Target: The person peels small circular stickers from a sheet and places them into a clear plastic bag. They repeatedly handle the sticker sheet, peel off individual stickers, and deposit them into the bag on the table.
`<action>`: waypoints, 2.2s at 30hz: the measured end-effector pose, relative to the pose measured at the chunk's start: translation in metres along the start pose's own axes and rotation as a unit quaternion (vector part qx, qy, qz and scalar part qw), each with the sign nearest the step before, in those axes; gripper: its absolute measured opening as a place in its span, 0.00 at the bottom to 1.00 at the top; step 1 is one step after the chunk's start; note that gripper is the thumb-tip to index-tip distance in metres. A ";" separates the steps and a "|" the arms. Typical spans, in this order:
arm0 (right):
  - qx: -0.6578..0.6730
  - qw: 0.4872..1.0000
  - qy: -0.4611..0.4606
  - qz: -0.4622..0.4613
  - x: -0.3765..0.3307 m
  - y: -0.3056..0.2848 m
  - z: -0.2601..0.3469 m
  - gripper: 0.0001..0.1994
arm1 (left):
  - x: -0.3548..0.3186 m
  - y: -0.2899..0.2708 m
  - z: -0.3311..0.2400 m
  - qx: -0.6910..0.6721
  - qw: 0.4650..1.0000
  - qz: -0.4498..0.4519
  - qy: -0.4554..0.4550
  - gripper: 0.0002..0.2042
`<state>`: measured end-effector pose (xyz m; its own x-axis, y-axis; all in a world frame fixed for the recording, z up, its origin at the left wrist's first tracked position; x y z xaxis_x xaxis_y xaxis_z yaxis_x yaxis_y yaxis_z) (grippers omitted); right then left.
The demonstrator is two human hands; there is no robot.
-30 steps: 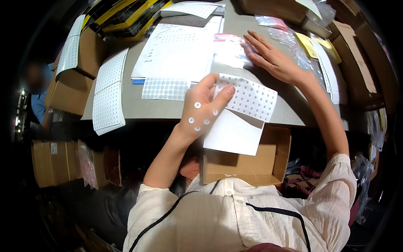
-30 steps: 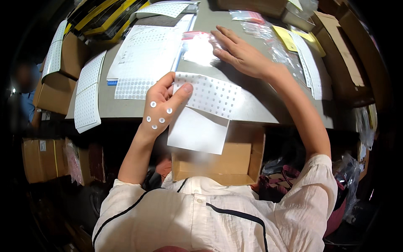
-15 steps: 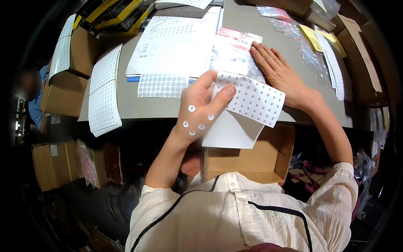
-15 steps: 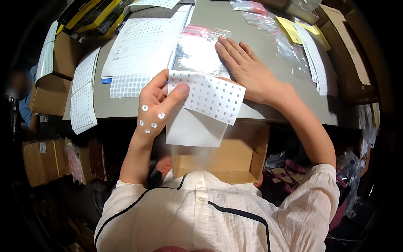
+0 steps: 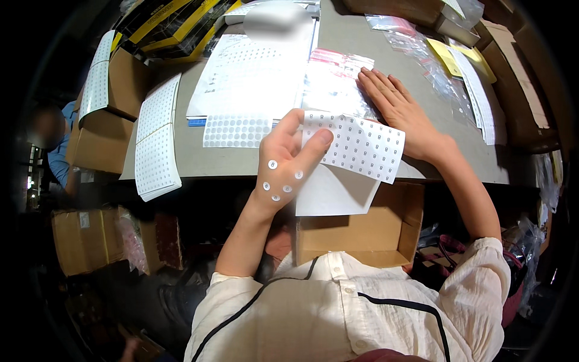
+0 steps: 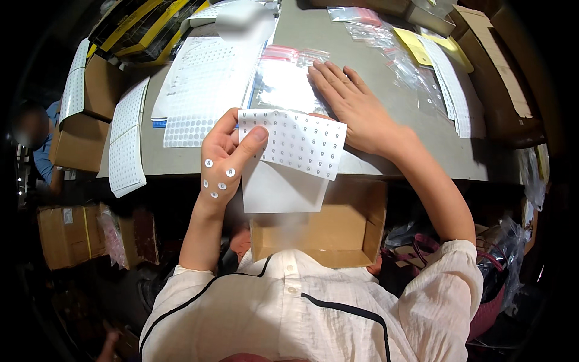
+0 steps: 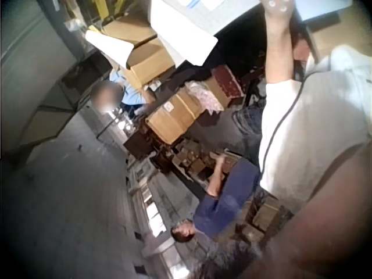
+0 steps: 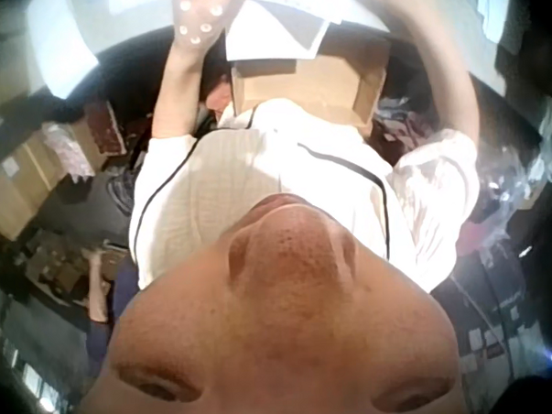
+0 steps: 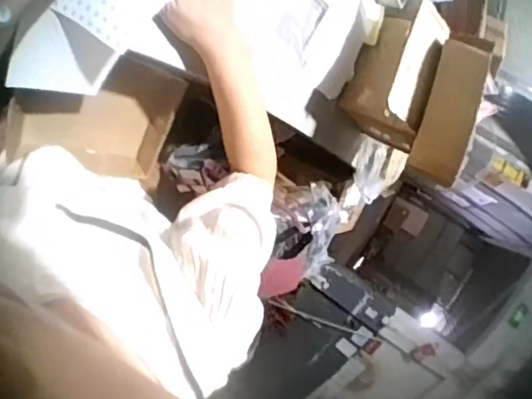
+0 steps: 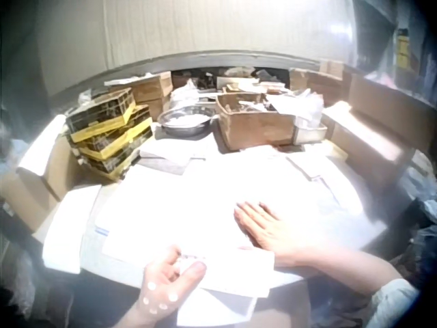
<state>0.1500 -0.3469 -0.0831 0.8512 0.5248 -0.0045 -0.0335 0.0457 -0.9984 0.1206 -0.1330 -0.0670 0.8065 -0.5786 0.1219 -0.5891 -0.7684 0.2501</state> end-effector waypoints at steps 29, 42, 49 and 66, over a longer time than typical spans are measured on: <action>-0.048 0.997 0.041 0.049 0.005 0.002 -0.003 0.41 | -0.001 -0.004 -0.008 0.140 0.988 -0.017 0.059 0.14; -0.040 0.996 0.052 0.054 0.003 -0.002 0.002 0.40 | -0.001 -0.006 -0.009 0.160 0.985 -0.024 0.066 0.16; -0.036 0.997 0.056 0.047 0.003 -0.003 0.003 0.39 | -0.003 -0.005 -0.011 0.157 0.986 -0.028 0.058 0.16; -0.013 0.998 0.054 0.029 0.001 -0.007 0.009 0.40 | -0.004 -0.007 0.000 0.145 0.989 -0.015 0.028 0.16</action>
<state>0.1464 -0.3392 -0.0759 0.9001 0.4305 -0.0676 -0.0722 -0.0058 -0.9974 0.1215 -0.1252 -0.0693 0.8203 -0.5447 0.1742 -0.5484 -0.8356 -0.0302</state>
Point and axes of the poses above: each hand's wrist, its own x-axis towards the middle knuckle, its own y-axis out of the palm, z = x × y, the point moved 6 cm from there along x, towards the middle knuckle, and after that the axes turned 12 degrees about z, right-handed, at the moved point
